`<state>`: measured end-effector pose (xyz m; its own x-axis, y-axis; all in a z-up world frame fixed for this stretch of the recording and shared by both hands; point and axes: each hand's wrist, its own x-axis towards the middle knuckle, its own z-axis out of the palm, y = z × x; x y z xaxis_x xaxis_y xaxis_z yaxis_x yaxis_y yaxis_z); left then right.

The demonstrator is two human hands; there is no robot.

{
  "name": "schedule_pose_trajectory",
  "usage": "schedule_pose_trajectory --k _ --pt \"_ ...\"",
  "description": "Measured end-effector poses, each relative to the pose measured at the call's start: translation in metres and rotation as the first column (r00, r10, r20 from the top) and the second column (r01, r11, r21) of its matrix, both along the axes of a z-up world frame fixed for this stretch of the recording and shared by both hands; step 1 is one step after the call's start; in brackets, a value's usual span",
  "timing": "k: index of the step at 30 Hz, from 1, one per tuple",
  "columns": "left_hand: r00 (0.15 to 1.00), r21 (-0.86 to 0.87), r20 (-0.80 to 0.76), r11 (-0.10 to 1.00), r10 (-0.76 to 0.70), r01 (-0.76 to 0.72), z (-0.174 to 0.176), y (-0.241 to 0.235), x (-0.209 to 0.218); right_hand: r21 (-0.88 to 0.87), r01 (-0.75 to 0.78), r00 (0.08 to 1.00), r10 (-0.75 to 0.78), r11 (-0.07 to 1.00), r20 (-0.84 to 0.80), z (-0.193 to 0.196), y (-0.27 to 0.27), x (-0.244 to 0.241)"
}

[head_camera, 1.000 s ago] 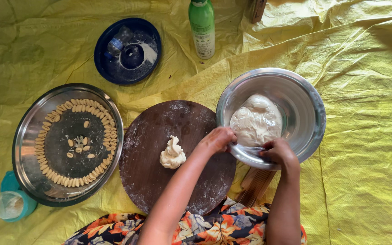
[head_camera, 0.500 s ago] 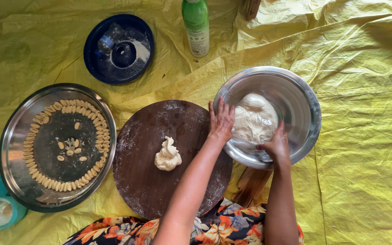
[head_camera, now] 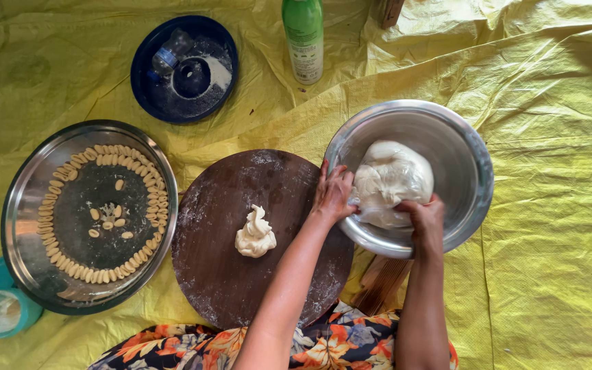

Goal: The person kneads a large ball of dough in a metal bowl, then portions it into small pieces on a wooden board. They roll each piece into a small ball and arrange them in a circular pattern on a large metal tray.

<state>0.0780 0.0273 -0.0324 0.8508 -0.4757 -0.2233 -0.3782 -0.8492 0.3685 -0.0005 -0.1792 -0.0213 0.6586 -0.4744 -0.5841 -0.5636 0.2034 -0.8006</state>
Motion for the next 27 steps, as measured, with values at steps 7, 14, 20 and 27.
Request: schedule_pose_trajectory --k 7,14,20,27 --pt "0.995 -0.037 0.034 0.994 -0.097 0.098 -0.012 0.006 -0.022 -0.697 0.154 0.939 0.115 0.7 0.323 0.027 -0.006 -0.012" --pt "0.965 0.009 0.193 0.984 -0.177 0.179 -0.023 -0.002 -0.033 -0.958 -0.167 0.947 0.307 0.233 -0.091 -0.012 0.071 0.006" --pt "0.951 -0.07 0.218 0.969 -0.219 0.239 -0.022 0.02 -0.042 -0.756 -0.46 0.784 0.612 0.466 -0.1 -0.002 0.07 0.001" --pt "0.967 0.088 0.112 0.971 -0.231 0.221 0.003 0.021 -0.064 -0.631 -0.585 0.707 0.702 0.509 -0.088 -0.022 0.057 -0.016"
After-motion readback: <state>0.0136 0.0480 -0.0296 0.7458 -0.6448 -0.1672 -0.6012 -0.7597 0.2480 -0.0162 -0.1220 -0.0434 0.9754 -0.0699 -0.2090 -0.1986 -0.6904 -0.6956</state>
